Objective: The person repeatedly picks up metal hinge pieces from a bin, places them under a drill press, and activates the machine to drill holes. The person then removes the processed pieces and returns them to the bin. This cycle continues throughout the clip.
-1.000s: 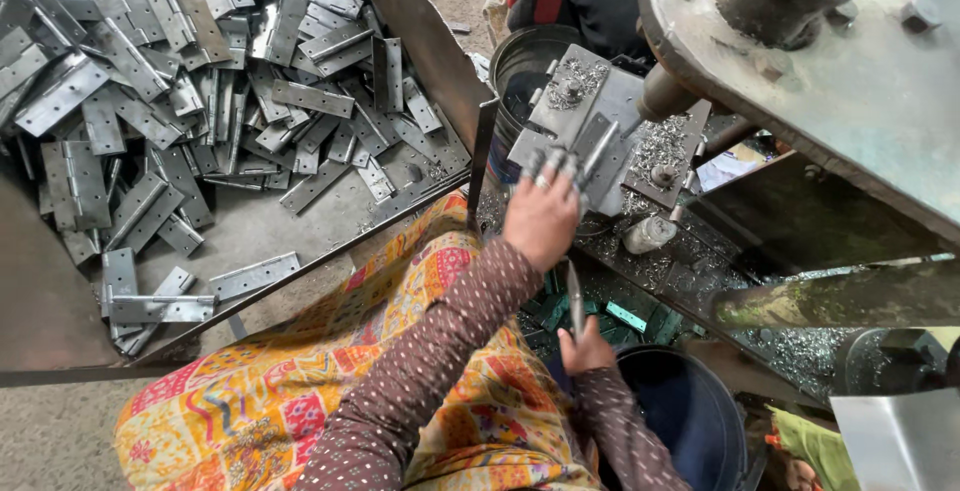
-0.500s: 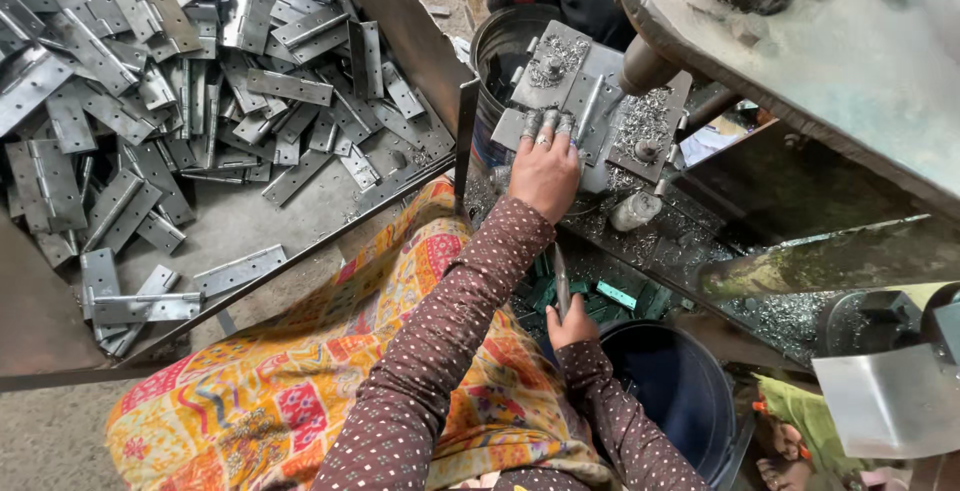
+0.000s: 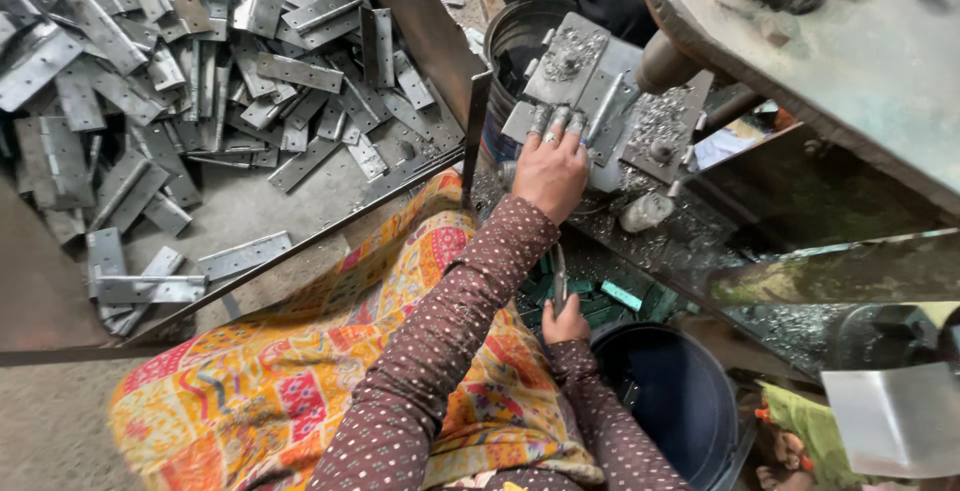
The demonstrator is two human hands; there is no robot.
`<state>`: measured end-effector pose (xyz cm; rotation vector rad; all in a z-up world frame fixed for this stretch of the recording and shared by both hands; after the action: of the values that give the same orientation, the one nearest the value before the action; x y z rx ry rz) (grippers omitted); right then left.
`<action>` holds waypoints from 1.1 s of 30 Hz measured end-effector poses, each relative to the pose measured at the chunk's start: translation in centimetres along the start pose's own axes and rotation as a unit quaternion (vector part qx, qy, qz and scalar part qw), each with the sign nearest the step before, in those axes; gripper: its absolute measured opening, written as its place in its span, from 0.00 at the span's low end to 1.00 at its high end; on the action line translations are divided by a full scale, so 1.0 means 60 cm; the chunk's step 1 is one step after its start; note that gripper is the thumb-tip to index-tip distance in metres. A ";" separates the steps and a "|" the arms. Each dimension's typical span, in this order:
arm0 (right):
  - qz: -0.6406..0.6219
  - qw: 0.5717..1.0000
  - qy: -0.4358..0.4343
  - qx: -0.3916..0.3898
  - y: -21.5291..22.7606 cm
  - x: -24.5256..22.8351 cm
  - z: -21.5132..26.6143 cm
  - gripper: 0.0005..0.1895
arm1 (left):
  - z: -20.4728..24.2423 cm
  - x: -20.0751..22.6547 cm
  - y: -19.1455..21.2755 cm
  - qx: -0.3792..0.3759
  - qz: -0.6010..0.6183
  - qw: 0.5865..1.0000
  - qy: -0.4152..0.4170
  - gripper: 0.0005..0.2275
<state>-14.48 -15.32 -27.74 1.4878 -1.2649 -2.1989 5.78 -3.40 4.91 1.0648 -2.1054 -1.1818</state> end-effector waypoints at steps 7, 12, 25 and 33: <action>-0.044 0.997 -0.019 -0.064 0.081 -0.052 -0.003 0.24 | -0.017 -0.004 0.020 0.081 -0.032 0.996 0.015 0.08; 0.024 0.995 0.003 -0.093 0.127 -0.078 0.011 0.28 | -0.048 0.022 -0.108 -0.181 0.007 0.984 0.000 0.10; -0.059 0.996 0.032 -0.060 0.084 -0.065 -0.008 0.26 | -0.065 -0.005 -0.056 -0.042 -0.009 0.999 -0.008 0.08; -0.025 0.999 0.008 -0.025 0.045 -0.023 -0.002 0.24 | -0.117 -0.009 -0.102 -0.003 -0.020 1.000 0.007 0.08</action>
<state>-14.49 -16.24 -24.89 1.5313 -1.1700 -2.2287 13.56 -8.26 3.10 1.1139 -2.0776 -1.1939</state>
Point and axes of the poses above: each hand's wrist, its own z-axis away from the middle knuckle, its own y-axis out of the back of the hand, x = y × z, the point moved 9 cm from there along -z, towards the middle knuckle, and after that the axes turned 14 degrees about -z, right-handed, at the moved point
